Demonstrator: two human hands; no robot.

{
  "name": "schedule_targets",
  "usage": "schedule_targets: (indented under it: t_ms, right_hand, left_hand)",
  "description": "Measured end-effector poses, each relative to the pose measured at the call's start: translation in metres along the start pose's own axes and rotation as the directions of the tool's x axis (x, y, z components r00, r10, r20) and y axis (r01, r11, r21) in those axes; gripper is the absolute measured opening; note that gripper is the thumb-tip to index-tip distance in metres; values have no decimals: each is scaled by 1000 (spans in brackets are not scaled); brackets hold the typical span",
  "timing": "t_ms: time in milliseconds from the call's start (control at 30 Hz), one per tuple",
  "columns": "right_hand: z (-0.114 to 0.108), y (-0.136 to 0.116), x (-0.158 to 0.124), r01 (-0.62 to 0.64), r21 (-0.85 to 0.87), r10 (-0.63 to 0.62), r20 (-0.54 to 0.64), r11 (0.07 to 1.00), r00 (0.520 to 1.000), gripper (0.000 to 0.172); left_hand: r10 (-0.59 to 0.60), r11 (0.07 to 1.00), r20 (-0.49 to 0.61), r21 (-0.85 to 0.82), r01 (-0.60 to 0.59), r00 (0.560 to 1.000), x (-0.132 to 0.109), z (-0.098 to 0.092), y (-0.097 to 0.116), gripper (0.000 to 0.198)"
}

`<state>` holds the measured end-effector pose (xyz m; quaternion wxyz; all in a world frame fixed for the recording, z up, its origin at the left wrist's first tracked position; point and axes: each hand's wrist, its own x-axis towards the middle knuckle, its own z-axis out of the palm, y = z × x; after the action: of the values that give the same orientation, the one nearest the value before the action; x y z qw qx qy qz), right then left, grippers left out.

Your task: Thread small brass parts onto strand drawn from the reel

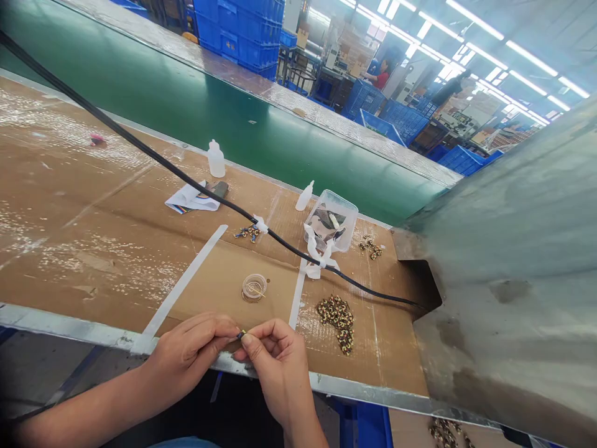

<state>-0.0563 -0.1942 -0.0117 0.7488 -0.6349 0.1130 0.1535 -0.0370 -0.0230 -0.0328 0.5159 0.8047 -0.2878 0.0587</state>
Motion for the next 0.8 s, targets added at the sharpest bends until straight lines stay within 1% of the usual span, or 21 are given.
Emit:
schedule_targets:
  t_ms: [100,167,333,467,533,633,800]
  right_hand:
    - [0,2,1,36,22,-36,-20,999,999,27]
    - [1,3,1,72,19,-72,-38,997,997,25]
    - [4,6,1,113,6,-112,-71,994,991,22]
    - [5,8,2,117,-3,-116,-100,993,988,22]
    - [5,8,1,117,-2,-117,-109,993,987,23]
    - [6,9,1,118,-7,-118,-112,993,987,23]
    - [6,9,1,110,10,-109,-96,994,989,21]
  left_hand:
    - [-78,997,-25,-18,78,997,3,-1,2,14]
    - [-108,994,-31,-16,107,994,5,-1,3,13]
    - [-100,995,-70,4,101,992,9,0,3,19]
    - [-128,991,-28,-26,127,991,11,1,3,17]
    - [-143,990,-27,-19,143,989,10,2,2,16]
    - [-135,991,-23,-22,134,991,10,2,0,18]
    - [-153,986,28,-62,155,988,14,-2,2,17]
